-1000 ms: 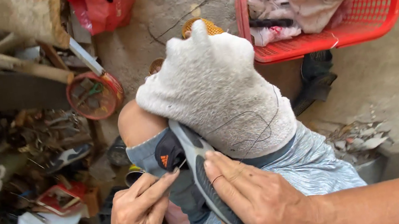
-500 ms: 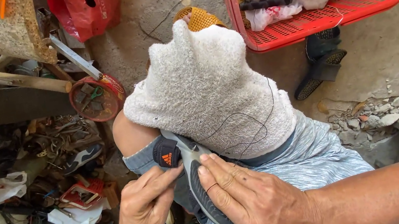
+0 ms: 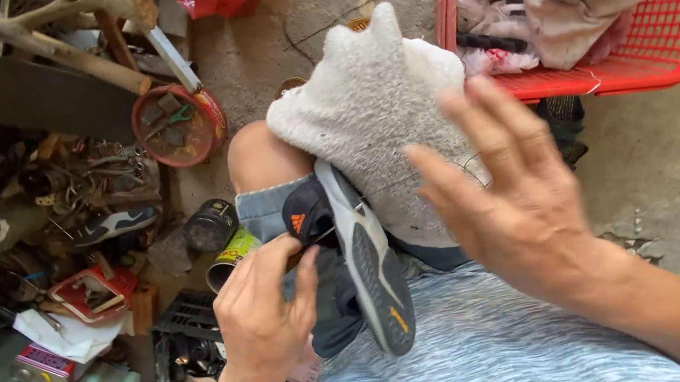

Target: Hand-stitching the sole of a black sandal to repair it using a needle and thread.

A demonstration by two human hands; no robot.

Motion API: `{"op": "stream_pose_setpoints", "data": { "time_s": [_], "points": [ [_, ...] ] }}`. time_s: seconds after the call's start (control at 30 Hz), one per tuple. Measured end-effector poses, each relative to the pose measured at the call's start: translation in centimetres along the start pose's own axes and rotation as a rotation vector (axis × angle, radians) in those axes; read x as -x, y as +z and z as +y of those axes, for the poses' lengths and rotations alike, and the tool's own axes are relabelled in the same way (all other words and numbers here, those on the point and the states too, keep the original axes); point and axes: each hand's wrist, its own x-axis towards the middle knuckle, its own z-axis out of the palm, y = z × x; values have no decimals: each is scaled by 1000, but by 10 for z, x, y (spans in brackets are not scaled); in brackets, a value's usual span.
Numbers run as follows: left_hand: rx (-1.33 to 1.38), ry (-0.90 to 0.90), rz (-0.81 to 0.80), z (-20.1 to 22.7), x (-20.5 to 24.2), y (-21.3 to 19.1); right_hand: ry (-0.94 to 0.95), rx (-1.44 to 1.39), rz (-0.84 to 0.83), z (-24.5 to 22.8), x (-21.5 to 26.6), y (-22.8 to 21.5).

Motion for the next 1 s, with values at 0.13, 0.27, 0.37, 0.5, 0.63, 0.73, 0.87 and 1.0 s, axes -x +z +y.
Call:
{"op": "stream_pose_setpoints", "data": {
  "time_s": [0.13,0.27,0.37,0.5,0.63,0.73,0.87,1.0],
  "points": [
    [-30,-33,-81,10,-4,1,-129,-15,-45,-11,-4,21],
    [2,-38,-87,7,-3,11,15,-668,-228,-8,-4,-16],
    [4,-45,-144,6,-5,20,154,-1115,-390,0,-7,-35],
    [124,-105,-204,7,-13,22,184,-776,-281,0,-2,0],
    [1,-20,-117,3,-15,26,53,-502,-306,-2,-13,29],
    [-85,19,-17,3,-19,25,108,-487,-537,-3,-21,24],
    [-76,15,-68,-4,-19,27,172,-420,-542,4,-16,15],
    [20,18,-148,-15,-9,28,88,-435,-383,6,-8,7]
  ]
}}
